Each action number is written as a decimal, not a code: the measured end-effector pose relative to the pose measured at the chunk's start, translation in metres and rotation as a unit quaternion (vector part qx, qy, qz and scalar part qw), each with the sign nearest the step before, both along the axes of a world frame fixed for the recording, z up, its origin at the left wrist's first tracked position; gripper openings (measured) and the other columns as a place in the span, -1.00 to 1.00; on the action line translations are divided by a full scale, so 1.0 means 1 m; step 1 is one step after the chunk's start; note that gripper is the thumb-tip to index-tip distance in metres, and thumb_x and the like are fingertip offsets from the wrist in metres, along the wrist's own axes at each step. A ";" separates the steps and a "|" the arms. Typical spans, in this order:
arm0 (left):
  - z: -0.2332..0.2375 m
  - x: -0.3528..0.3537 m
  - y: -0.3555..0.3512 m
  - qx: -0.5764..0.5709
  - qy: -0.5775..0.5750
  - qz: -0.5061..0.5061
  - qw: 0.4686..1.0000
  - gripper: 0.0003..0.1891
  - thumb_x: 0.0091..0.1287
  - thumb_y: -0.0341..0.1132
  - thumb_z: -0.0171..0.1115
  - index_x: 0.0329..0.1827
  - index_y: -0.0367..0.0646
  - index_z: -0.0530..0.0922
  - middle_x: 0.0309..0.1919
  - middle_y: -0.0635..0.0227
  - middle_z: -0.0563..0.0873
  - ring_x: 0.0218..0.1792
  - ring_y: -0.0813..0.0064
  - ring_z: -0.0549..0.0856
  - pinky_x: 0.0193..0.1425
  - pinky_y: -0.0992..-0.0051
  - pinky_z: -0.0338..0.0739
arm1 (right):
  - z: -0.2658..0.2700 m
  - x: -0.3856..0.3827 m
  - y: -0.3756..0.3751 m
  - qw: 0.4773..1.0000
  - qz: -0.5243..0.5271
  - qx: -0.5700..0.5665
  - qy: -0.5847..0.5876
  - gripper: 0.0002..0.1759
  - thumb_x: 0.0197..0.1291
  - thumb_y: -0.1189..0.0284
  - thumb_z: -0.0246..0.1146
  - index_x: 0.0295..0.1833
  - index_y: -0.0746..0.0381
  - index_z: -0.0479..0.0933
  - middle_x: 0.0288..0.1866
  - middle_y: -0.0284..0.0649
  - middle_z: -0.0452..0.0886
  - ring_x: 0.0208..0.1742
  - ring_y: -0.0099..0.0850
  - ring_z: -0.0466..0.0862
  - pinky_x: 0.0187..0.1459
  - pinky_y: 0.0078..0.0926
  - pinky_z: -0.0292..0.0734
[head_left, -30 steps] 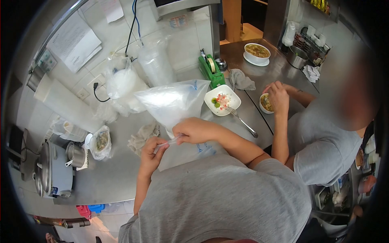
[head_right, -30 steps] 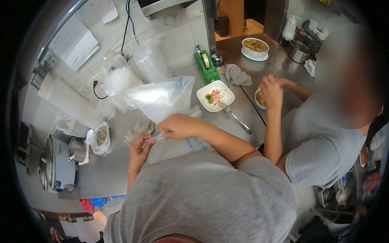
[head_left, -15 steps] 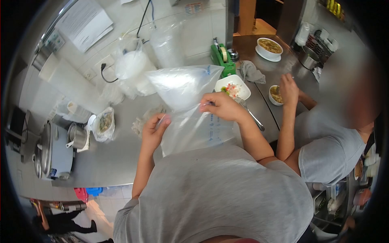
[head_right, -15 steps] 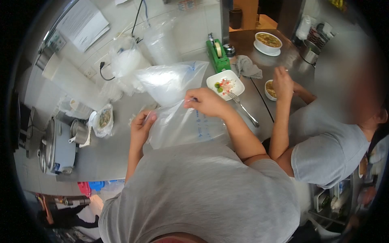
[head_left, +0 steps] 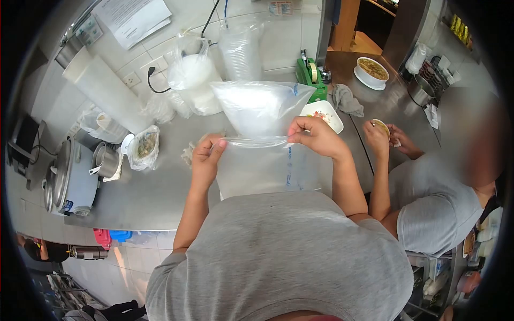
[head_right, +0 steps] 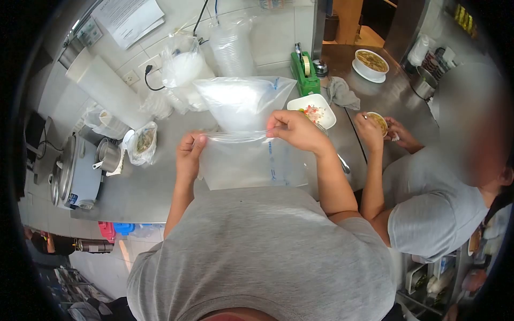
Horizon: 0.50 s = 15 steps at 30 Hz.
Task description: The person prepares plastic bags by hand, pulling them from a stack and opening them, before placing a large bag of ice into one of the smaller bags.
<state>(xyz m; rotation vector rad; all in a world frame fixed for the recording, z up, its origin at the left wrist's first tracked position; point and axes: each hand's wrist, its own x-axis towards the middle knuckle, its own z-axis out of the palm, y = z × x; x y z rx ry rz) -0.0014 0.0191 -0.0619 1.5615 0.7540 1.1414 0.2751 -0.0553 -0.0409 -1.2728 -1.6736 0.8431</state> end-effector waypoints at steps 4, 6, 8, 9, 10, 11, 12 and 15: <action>-0.010 -0.002 0.003 0.054 0.007 -0.053 0.997 -0.82 0.35 -0.33 0.11 -0.41 -0.20 0.53 -0.34 0.43 0.60 -0.27 0.64 0.52 -0.10 0.64 0.37 | -0.001 -0.001 0.003 0.998 -0.024 -0.026 -0.042 -0.90 0.09 0.50 0.27 -0.38 0.29 0.49 -0.50 -0.37 0.48 -0.43 -0.62 0.44 -0.35 -0.66 0.34; -0.007 0.004 -0.004 0.048 -0.081 -0.085 0.992 -0.81 0.36 -0.31 0.09 -0.40 -0.21 0.52 -0.34 0.39 0.61 -0.27 0.60 0.54 -0.10 0.60 0.40 | -0.001 -0.004 0.004 0.997 -0.053 -0.020 -0.052 -0.89 0.10 0.50 0.26 -0.40 0.29 0.48 -0.50 -0.35 0.48 -0.43 -0.60 0.44 -0.34 -0.65 0.34; 0.001 0.013 -0.014 0.000 -0.131 -0.067 0.989 -0.80 0.37 -0.27 0.08 -0.35 -0.21 0.51 -0.34 0.38 0.62 -0.28 0.59 0.56 -0.13 0.58 0.43 | -0.005 -0.006 0.006 0.995 -0.090 0.002 -0.032 -0.88 0.10 0.51 0.26 -0.40 0.29 0.46 -0.48 -0.34 0.49 -0.41 -0.59 0.44 -0.31 -0.63 0.35; 0.003 0.017 -0.017 -0.025 -0.156 -0.057 0.986 -0.80 0.37 -0.25 0.08 -0.32 -0.21 0.51 -0.34 0.37 0.63 -0.28 0.58 0.57 -0.14 0.56 0.44 | -0.005 -0.007 0.006 0.995 -0.085 0.050 -0.017 -0.88 0.09 0.51 0.26 -0.40 0.29 0.46 -0.46 -0.34 0.49 -0.39 -0.58 0.45 -0.29 -0.63 0.36; 0.000 0.016 -0.016 -0.051 -0.176 -0.074 0.980 -0.79 0.37 -0.23 0.07 -0.31 -0.20 0.51 -0.34 0.37 0.63 -0.29 0.58 0.58 -0.15 0.56 0.45 | -0.005 -0.008 0.007 0.992 -0.079 0.099 -0.002 -0.88 0.09 0.52 0.27 -0.40 0.29 0.46 -0.44 -0.34 0.49 -0.37 -0.58 0.45 -0.27 -0.62 0.36; -0.006 0.012 -0.012 -0.077 -0.195 -0.091 0.974 -0.78 0.37 -0.21 0.07 -0.29 -0.20 0.50 -0.34 0.37 0.64 -0.29 0.58 0.58 -0.15 0.56 0.46 | -0.005 -0.010 0.007 0.986 -0.073 0.147 0.013 -0.88 0.09 0.53 0.27 -0.40 0.29 0.45 -0.43 -0.34 0.49 -0.35 -0.57 0.46 -0.25 -0.61 0.36; -0.011 0.010 -0.010 -0.103 -0.213 -0.107 0.966 -0.77 0.37 -0.19 0.07 -0.28 -0.19 0.50 -0.34 0.37 0.64 -0.29 0.59 0.58 -0.16 0.56 0.47 | -0.004 -0.011 0.007 0.986 -0.072 0.150 0.022 -0.88 0.08 0.53 0.27 -0.40 0.29 0.45 -0.42 -0.34 0.50 -0.33 -0.57 0.46 -0.23 -0.61 0.36; -0.021 0.013 -0.012 -0.185 -0.223 -0.069 0.955 -0.75 0.38 -0.16 0.06 -0.31 -0.17 0.48 -0.34 0.37 0.64 -0.31 0.61 0.58 -0.15 0.56 0.48 | -0.001 -0.014 0.005 0.986 -0.067 0.149 0.045 -0.88 0.08 0.54 0.27 -0.39 0.30 0.45 -0.39 -0.33 0.50 -0.31 -0.55 0.47 -0.21 -0.60 0.37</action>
